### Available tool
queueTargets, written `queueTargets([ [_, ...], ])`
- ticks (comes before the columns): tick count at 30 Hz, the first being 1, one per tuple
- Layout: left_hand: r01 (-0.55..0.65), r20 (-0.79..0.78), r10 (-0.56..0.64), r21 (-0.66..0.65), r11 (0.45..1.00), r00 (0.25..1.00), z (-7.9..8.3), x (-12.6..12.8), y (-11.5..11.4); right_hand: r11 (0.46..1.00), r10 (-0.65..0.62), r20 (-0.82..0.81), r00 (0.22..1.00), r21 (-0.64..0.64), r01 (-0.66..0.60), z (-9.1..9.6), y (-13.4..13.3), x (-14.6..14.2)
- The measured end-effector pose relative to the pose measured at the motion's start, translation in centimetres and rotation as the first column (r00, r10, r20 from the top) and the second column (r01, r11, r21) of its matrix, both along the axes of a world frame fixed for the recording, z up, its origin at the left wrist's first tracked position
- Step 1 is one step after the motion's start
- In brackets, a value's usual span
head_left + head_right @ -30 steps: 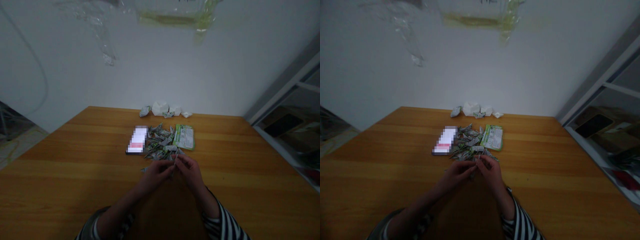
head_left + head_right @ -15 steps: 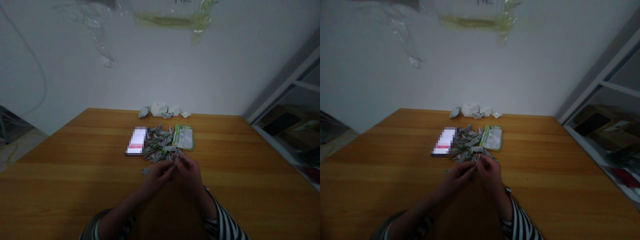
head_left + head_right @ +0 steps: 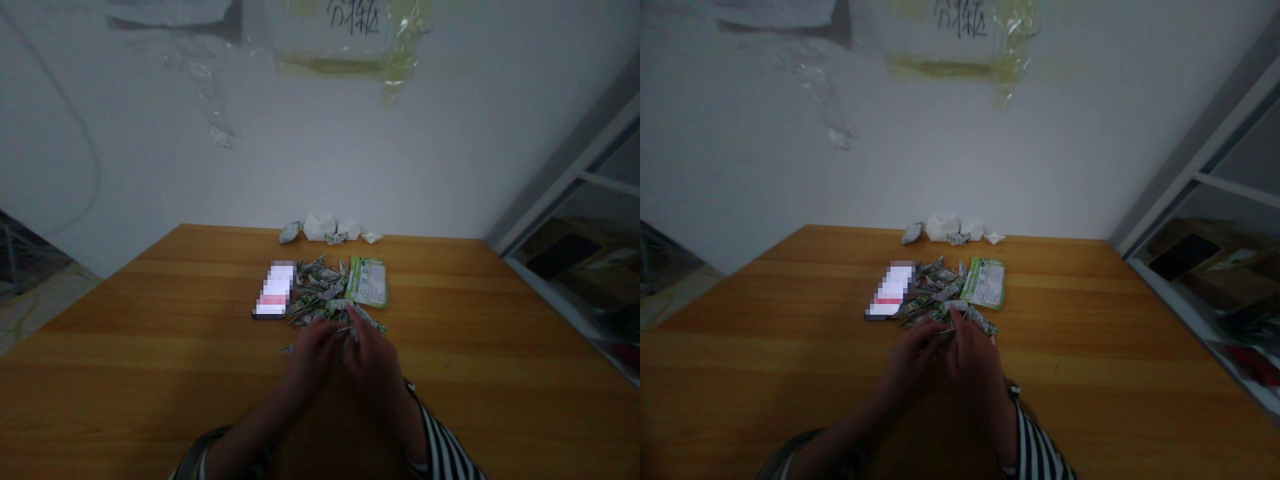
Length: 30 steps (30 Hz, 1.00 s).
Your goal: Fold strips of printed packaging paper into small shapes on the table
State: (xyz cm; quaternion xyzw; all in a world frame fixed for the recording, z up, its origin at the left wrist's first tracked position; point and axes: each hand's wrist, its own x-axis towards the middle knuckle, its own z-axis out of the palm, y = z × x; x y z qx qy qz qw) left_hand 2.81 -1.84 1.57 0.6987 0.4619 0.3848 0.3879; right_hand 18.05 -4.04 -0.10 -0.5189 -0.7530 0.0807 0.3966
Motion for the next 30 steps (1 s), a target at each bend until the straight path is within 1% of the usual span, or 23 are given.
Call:
queueTargets([
  [2, -0.038, -0.014, 0.039, 0.066, 0.997, 0.999, 0.5, -0.3, 0.1, 0.998, 0.040, -0.137, 0.990, -0.046, -0.047, -0.1, 0.1, 0.1],
  [3, -0.048, -0.021, 0.049, 0.075, 0.996, 0.999, 0.8, -0.5, 0.1, 0.995, 0.047, -0.223, 0.974, -0.079, -0.066, -0.2, 0.1, 0.2],
  [4, -0.040, -0.034, 0.043, 0.065, 0.997, 0.999, 1.1, -0.7, 0.2, 0.990, 0.043, -0.303, 0.952, -0.112, -0.080, -0.1, 0.2, 0.4],
  [6, 0.006, -0.067, -0.008, -0.037, 0.999, 0.998, 1.5, -1.1, 0.4, 0.983, 0.026, -0.400, 0.916, -0.157, -0.096, 0.0, 0.3, 0.8],
  [8, 0.089, -0.093, -0.107, -0.181, 0.979, 0.990, 1.7, -1.5, 0.6, 0.981, 0.037, -0.395, 0.918, -0.159, -0.109, 0.3, 0.5, 1.3],
  [9, 0.129, -0.100, -0.156, -0.233, 0.964, 0.983, 1.7, -1.7, 0.7, 0.980, 0.054, -0.378, 0.924, -0.156, -0.122, 0.5, 0.5, 1.5],
  [10, 0.162, -0.107, -0.194, -0.254, 0.954, 0.975, 1.8, -1.9, 0.8, 0.977, 0.070, -0.367, 0.927, -0.163, -0.138, 0.7, 0.5, 1.7],
  [12, 0.203, -0.114, -0.230, -0.210, 0.956, 0.967, 1.9, -2.0, 0.8, 0.960, 0.097, -0.394, 0.914, -0.206, -0.191, 0.9, 0.6, 1.8],
  [14, 0.206, -0.072, -0.215, -0.123, 0.971, 0.974, 2.0, -2.0, 0.7, 0.922, 0.117, -0.481, 0.869, -0.273, -0.275, 0.9, 0.6, 1.7],
  [15, 0.198, -0.030, -0.201, -0.100, 0.975, 0.979, 2.0, -1.9, 0.6, 0.898, 0.124, -0.536, 0.835, -0.297, -0.324, 0.8, 0.6, 1.6],
  [17, 0.192, 0.063, -0.186, -0.118, 0.974, 0.981, 1.9, -1.6, 0.4, 0.862, 0.122, -0.643, 0.756, -0.309, -0.402, 0.7, 0.7, 1.5],
  [19, 0.187, 0.143, -0.163, -0.171, 0.967, 0.976, 1.8, -1.4, 0.3, 0.848, 0.101, -0.707, 0.700, -0.307, -0.433, 0.6, 0.8, 1.4],
  [21, 0.145, 0.212, -0.102, -0.199, 0.969, 0.972, 1.7, -1.4, 0.4, 0.845, 0.110, -0.718, 0.687, -0.296, -0.445, 0.7, 0.9, 1.5],
  [23, 0.117, 0.263, -0.061, -0.205, 0.972, 0.963, 1.9, -1.5, 0.6, 0.839, 0.172, -0.702, 0.691, -0.264, -0.477, 0.9, 1.0, 1.8],
  [24, 0.129, 0.280, -0.067, -0.210, 0.969, 0.958, 2.0, -1.6, 0.7, 0.837, 0.207, -0.693, 0.690, -0.240, -0.492, 1.0, 1.0, 1.9],
  [26, 0.193, 0.309, -0.117, -0.230, 0.954, 0.944, 2.3, -1.8, 0.8, 0.842, 0.247, -0.684, 0.687, -0.200, -0.502, 1.2, 1.1, 2.2],
  [28, 0.245, 0.326, -0.157, -0.248, 0.937, 0.932, 2.5, -1.9, 0.8, 0.854, 0.243, -0.674, 0.697, -0.193, -0.484, 1.3, 1.1, 2.4],
  [30, 0.259, 0.323, -0.172, -0.250, 0.933, 0.931, 2.7, -2.0, 0.7, 0.862, 0.228, -0.664, 0.712, -0.202, -0.465, 1.4, 1.1, 2.5],
])
